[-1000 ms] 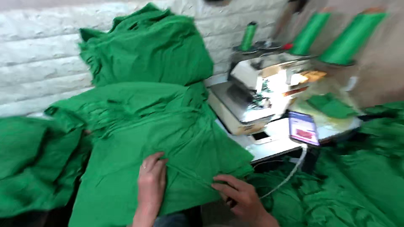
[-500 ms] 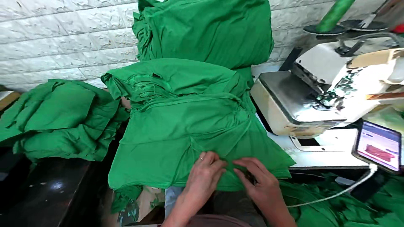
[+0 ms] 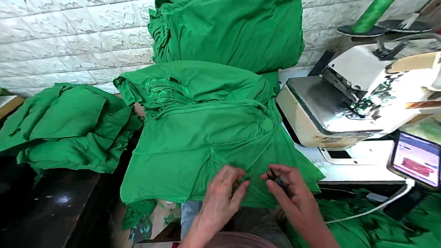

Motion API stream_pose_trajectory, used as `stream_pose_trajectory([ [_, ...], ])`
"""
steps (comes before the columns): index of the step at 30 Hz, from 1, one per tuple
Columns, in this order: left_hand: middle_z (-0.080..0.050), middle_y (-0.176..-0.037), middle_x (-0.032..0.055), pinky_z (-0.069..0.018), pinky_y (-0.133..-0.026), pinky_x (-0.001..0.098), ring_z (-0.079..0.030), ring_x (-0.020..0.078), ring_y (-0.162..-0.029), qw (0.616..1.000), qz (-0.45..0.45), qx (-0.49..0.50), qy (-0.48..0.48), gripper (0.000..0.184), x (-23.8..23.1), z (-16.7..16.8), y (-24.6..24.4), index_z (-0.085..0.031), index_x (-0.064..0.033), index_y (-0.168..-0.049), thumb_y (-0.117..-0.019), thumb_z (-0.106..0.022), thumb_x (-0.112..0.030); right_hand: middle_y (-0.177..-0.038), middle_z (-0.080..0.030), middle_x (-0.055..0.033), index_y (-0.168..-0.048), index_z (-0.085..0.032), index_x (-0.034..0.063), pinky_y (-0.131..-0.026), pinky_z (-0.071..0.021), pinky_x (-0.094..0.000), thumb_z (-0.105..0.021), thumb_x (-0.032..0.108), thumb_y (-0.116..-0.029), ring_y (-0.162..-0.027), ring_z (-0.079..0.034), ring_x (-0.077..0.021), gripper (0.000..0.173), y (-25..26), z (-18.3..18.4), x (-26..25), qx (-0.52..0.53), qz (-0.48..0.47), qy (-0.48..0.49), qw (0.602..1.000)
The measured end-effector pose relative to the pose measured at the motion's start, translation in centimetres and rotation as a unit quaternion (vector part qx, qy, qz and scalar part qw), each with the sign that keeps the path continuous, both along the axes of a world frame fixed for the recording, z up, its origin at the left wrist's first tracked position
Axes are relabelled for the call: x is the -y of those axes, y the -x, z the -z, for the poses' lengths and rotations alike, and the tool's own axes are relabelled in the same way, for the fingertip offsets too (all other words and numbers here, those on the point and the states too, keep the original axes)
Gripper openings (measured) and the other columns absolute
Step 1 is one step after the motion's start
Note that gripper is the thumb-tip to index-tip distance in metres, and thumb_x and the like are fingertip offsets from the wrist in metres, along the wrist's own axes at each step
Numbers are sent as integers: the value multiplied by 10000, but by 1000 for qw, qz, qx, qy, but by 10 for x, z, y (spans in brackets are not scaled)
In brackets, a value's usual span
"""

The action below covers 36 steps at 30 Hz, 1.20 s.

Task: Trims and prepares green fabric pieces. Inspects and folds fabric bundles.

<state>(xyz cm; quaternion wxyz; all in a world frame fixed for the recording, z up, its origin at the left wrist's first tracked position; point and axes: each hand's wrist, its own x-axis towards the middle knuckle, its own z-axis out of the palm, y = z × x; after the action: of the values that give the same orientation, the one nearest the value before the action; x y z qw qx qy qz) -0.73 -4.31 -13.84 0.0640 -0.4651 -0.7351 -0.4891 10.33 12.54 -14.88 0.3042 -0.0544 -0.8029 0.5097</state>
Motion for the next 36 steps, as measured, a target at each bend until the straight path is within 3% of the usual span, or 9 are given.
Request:
stream_pose_trajectory([
  [2, -669, -1095, 137, -575, -829, 357, -662, 223, -940, 998, 9, -32, 51, 410, -10, 5, -3, -634, -41, -1340, -968, -681, -206, -1040, -707, -1, -1317, -525, 17, -685, -552, -168, -547, 286, -1044, -825, -650, -14, 384, 1, 3, 3, 5, 4, 0, 1000],
  [3, -671, -1111, 132, -565, -856, 383, -659, 249, -983, 996, 5, -59, 72, 401, -13, 10, -3, -660, -69, -1324, -953, -700, -215, -1035, -708, 0, -1318, -529, 18, -683, -553, -171, -544, 293, -1044, -824, -651, -14, 388, 1, 6, 4, 13, 9, -7, 1000],
  [5, -686, -1032, 104, -560, -846, 353, -660, 235, -961, 993, -10, -109, 54, 149, -14, 20, 0, -755, -85, -1056, -959, -682, -172, -1046, -712, -7, -1321, -539, 15, -703, -562, -178, -541, 295, -1045, -863, -665, -21, 393, -1, 13, 4, 22, 18, -19, 999],
  [7, -690, -978, 92, -564, -855, 302, -672, 196, -934, 992, -6, -127, 18, 119, -8, 25, 4, -761, -79, -945, -974, -670, -151, -1081, -721, -3, -1321, -525, 21, -735, -568, -174, -537, 272, -1045, -927, -680, -25, 374, -3, 16, 4, 21, 17, -13, 1000],
  [11, -682, -1005, 93, -528, -866, 314, -653, 194, -964, 991, 26, -127, 20, 127, 3, 33, 6, -743, -83, -974, -992, -648, -166, -1104, -738, 4, -1273, -549, 53, -775, -563, -156, -573, 260, -1030, -953, -685, -12, 320, -7, 23, 7, -7, 35, -29, 999],
  [16, -680, -1029, 109, -528, -845, 299, -652, 190, -953, 993, 6, -115, -3, 80, -1, 34, 2, -739, -76, -961, -950, -670, -116, -1107, -739, -61, -1146, -717, 104, -891, -557, -198, -658, 289, -996, -1029, -687, -77, 245, -9, 37, 5, -54, 90, -196, 975],
  [21, -665, -1029, 111, -529, -804, 270, -642, 166, -921, 994, 10, -105, -25, 74, -2, 34, 4, -733, -67, -963, -951, -676, -112, -1098, -739, -56, -1081, -761, 140, -881, -561, -221, -675, 284, -987, -1047, -690, -109, 192, -10, 39, 6, -65, 108, -259, 958],
  [31, -668, -999, 106, -514, -827, 251, -634, 163, -918, 993, 23, -111, -36, 64, 1, 37, 6, -737, -63, -928, -936, -687, -102, -964, -741, -61, -982, -806, 141, -720, -548, -227, -662, 244, -977, -853, -689, -134, 177, -1, 36, 16, -63, 151, -298, 941],
  [36, -684, -1019, 99, -500, -849, 307, -644, 181, -924, 991, 7, -136, 3, 132, -3, 35, 3, -738, -79, -994, -941, -703, -194, -993, -725, -74, -1071, -744, 84, -784, -563, -198, -673, 266, -970, -896, -684, -91, 220, -6, 37, 11, -46, 138, -212, 966],
])
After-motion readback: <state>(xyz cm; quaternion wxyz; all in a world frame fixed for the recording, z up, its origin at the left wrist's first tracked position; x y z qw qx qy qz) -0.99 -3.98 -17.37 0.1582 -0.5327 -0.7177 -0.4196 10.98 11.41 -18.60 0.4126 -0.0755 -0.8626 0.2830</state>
